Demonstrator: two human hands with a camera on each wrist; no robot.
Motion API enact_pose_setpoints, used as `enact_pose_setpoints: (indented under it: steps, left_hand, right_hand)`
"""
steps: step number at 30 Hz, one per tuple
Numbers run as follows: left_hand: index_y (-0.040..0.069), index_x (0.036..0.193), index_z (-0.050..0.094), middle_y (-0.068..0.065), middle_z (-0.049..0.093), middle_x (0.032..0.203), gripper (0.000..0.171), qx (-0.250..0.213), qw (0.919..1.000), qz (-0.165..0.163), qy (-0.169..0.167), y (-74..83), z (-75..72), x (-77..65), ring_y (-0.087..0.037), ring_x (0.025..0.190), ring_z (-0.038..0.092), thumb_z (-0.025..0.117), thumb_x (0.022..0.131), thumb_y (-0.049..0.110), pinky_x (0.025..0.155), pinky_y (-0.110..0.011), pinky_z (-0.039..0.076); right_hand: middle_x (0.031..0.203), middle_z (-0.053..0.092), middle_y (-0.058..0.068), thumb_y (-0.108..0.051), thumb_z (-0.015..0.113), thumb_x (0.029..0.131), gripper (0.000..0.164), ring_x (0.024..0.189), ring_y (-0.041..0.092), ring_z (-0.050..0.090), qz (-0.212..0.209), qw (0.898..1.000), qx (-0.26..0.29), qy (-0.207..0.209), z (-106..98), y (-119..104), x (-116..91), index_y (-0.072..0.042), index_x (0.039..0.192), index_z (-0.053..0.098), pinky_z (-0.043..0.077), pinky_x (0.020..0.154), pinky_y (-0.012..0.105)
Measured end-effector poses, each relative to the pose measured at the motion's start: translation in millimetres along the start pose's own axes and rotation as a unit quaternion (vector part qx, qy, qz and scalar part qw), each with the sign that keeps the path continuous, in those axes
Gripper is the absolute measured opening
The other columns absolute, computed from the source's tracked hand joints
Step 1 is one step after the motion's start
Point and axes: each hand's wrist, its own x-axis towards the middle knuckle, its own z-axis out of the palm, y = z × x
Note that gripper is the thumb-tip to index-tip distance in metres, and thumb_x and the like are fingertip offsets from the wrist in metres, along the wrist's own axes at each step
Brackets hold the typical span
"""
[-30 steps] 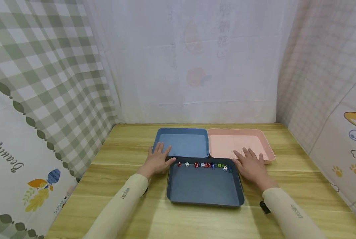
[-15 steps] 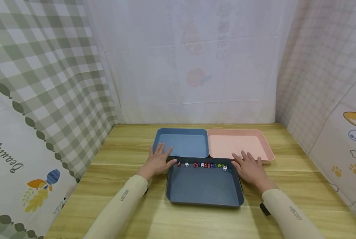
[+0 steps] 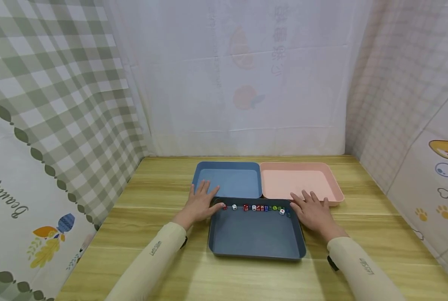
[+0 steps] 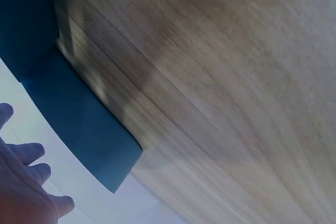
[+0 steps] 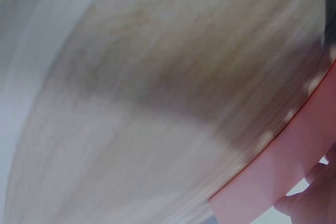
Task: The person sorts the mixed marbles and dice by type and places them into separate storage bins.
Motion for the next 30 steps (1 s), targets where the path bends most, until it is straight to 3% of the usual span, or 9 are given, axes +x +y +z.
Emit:
enact_pose_setpoints:
  steps: [11,17,30]
  left_hand:
    - [0.023,0.150,0.047,-0.018,0.026,0.160,0.067,-0.035,0.9987,0.023,0.030,1.2,1.0,-0.2,-0.037,0.149,0.015,0.056,0.094,0.060,0.115,-0.065,0.009]
    - [0.021,0.138,0.058,-0.018,0.031,0.157,0.057,-0.061,0.9962,0.039,0.048,4.4,1.3,1.5,-0.039,0.148,0.019,0.063,0.093,0.054,0.114,-0.067,0.011]
    - [0.022,0.121,0.069,-0.017,0.037,0.154,0.042,-0.069,0.9962,0.034,0.040,9.1,1.2,1.7,-0.038,0.147,0.023,0.071,0.089,0.050,0.113,-0.068,0.011]
  right_hand:
    - [0.155,0.027,0.032,-0.049,0.031,0.106,0.061,0.141,0.057,0.015,0.004,1.000,0.011,-0.004,-1.1,0.2,1.4,-0.011,0.153,0.039,0.002,0.106,0.077]
    - [0.155,0.025,0.031,-0.048,0.033,0.106,0.060,0.141,0.057,0.013,0.009,1.000,0.014,-0.010,-0.4,0.7,1.7,-0.012,0.154,0.038,0.000,0.106,0.077]
    - [0.154,0.027,0.032,-0.047,0.033,0.106,0.060,0.141,0.057,0.015,0.010,1.000,0.008,-0.014,-1.2,0.1,1.1,-0.011,0.153,0.038,0.001,0.106,0.077]
